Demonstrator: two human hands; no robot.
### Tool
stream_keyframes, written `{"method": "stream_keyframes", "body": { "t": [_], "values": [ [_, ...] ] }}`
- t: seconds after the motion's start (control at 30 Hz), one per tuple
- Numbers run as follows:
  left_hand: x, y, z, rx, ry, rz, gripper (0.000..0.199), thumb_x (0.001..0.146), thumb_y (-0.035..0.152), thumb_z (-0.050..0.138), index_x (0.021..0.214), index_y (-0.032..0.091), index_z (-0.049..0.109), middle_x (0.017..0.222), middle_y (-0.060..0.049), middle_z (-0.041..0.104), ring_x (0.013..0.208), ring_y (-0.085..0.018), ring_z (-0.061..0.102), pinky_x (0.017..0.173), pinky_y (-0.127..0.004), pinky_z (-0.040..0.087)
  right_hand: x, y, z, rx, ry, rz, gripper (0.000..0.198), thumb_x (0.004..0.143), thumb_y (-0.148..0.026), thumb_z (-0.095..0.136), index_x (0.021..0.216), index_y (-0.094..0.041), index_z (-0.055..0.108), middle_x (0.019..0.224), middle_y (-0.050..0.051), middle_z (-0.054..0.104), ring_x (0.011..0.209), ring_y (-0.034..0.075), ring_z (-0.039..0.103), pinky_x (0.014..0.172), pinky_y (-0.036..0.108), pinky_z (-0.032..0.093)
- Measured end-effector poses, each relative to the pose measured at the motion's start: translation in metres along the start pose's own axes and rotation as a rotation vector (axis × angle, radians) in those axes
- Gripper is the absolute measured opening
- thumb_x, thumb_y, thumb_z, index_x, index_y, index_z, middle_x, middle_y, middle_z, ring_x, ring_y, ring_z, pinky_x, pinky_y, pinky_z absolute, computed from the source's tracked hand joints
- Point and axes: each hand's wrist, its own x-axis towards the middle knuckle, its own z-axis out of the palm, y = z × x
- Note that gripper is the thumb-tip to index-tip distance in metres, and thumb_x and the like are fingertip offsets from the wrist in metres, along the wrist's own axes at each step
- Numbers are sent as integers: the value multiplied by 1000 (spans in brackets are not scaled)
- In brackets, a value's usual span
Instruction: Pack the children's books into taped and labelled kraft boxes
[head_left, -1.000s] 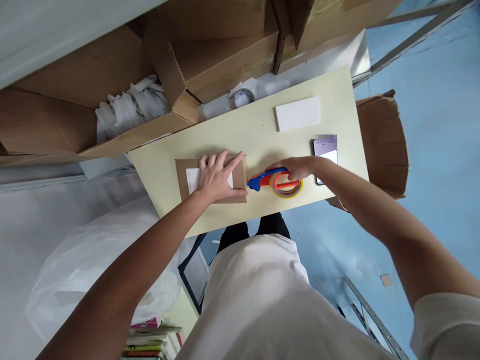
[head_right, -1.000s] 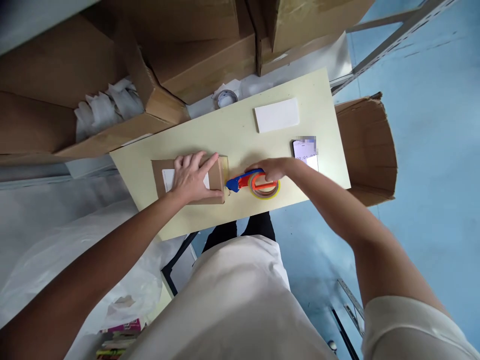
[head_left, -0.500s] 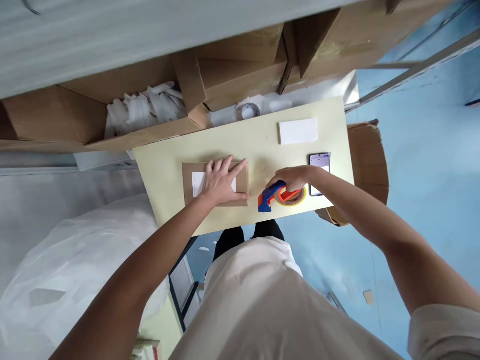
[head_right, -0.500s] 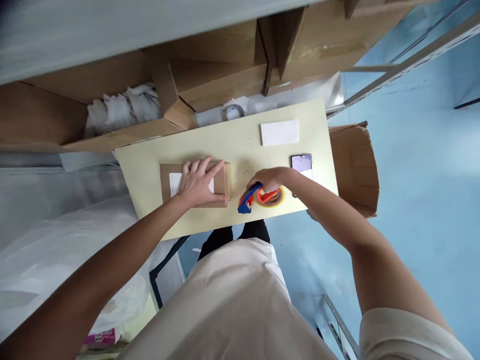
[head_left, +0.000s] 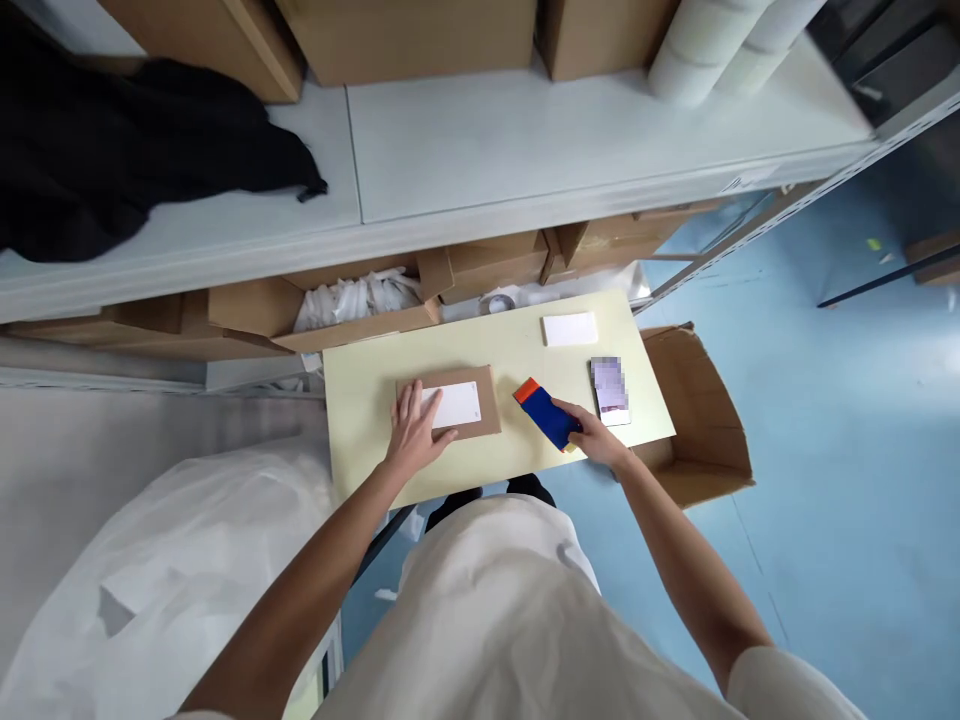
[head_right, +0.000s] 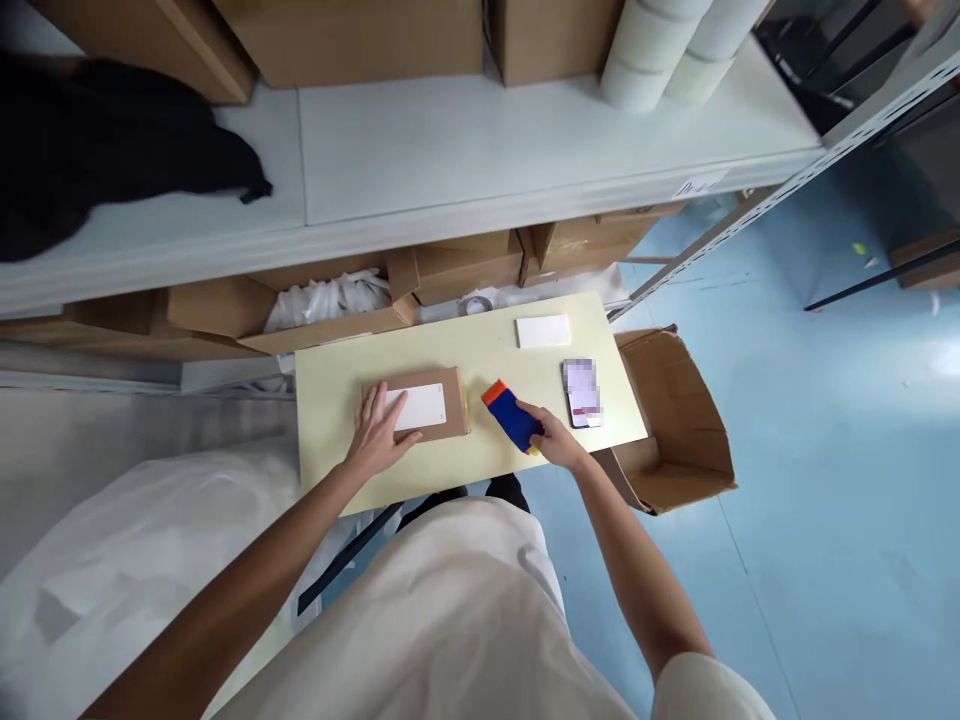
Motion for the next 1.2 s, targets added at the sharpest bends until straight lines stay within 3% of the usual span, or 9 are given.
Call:
{"method": "stream_keyframes", "body": {
  "t": [0.17,0.33,0.53,0.6,0.7,0.83,1.0,1.1,1.2],
  "values": [
    [-13,-2,11,-35,47,-49,68,83,49,53,142,20,37,153,-19,19,140,-39,17,103,-59,29,-25,-46,5,-169,343,-291,53,73,-15,50,125,-23,56,109,8,64,90,23,65,77,39,55],
    [-17,-1,15,-64,65,-73,66,83,47,53,141,19,40,152,-19,22,140,-38,18,103,-58,29,-30,-133,-32,-325,562,-518,46,76,-25,58,122,-29,57,112,6,66,93,25,65,80,41,55],
    [-23,4,18,-83,65,-113,66,81,44,55,141,21,39,153,-18,23,140,-37,18,104,-58,27,55,-274,-72,-654,708,-772,37,83,-22,49,118,-17,62,114,11,66,106,27,60,95,43,46],
    [-24,5,18,-85,68,-119,66,81,43,55,141,21,39,153,-17,23,140,-38,19,105,-58,27,93,-307,-76,-763,693,-758,38,81,-15,46,115,-13,64,111,13,67,104,27,61,94,41,46],
    [-26,6,20,-91,93,-120,67,79,40,56,141,23,38,153,-15,24,140,-38,20,105,-59,26,140,-331,-79,-898,644,-651,40,78,-11,47,114,-11,64,102,16,70,94,28,63,88,40,47],
    [-28,7,20,-139,120,-118,70,77,39,59,141,23,39,153,-15,22,139,-39,20,105,-60,26,173,-335,-87,-967,571,-618,41,79,-12,47,117,-9,62,105,18,68,93,27,62,88,39,47],
    [-36,-1,18,-300,114,-200,83,75,43,61,146,15,27,155,-22,6,141,-40,6,106,-61,22,160,-302,-85,-851,611,-819,49,87,-24,43,135,-12,44,133,17,51,120,30,48,103,51,35],
    [-48,-15,26,-488,140,-285,105,72,51,64,149,12,4,154,-24,-1,142,-38,5,108,-56,25,126,-234,-56,-690,652,-813,55,88,-26,41,142,-19,32,145,14,37,134,30,33,109,53,27],
    [-64,-30,36,-675,92,-415,120,66,50,70,147,9,-9,153,-27,9,139,-35,22,106,-47,33,84,-130,-5,-537,433,-612,68,81,-21,47,145,-17,24,143,16,39,135,28,33,110,50,29]
  ]
}}
